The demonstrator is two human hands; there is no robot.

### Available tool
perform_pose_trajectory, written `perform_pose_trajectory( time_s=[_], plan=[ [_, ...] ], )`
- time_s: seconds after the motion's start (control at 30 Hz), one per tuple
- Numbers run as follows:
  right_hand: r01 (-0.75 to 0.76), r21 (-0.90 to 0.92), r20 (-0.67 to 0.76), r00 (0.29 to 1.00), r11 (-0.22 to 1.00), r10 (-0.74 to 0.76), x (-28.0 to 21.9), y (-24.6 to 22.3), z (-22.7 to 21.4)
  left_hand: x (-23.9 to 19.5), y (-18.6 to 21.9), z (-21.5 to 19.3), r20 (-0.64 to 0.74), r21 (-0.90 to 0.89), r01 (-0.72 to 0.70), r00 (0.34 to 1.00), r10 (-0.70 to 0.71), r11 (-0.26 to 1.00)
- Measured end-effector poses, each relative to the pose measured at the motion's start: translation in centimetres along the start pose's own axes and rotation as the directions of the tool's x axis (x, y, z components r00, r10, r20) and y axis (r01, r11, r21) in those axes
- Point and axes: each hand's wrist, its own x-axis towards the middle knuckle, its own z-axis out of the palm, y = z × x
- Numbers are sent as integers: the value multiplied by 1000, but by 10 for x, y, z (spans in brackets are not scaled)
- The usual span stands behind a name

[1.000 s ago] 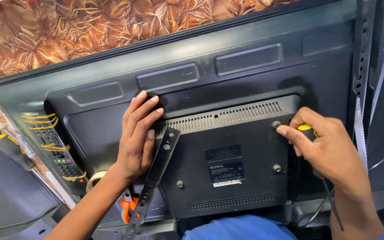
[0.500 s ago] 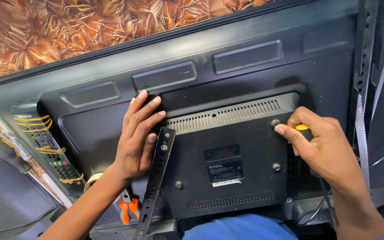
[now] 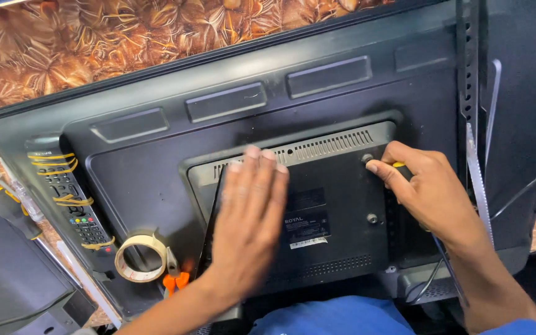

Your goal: The person attaches a metal mounting bracket to the back of a television using a screwdriver. They align the bracket, insert screws, and tighten them to secure the bracket in place.

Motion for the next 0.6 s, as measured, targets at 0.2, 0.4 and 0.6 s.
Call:
perform_pose_trajectory(
  time_s=[0.2,0.4,0.6],
  plan=[
    [-50,17,4,999,999,50,-3,-9,2,-21,30,36,247,276,-71,969,1,958],
    [-42,-28,-38,998,999,41,-3,-4,6,-36,32,51,247,329,-36,968,-50,944],
    [76,-64,-70,994,995,-80,0,7,8,-35,33,53,254,317,-41,966,-43,947]
  ],
)
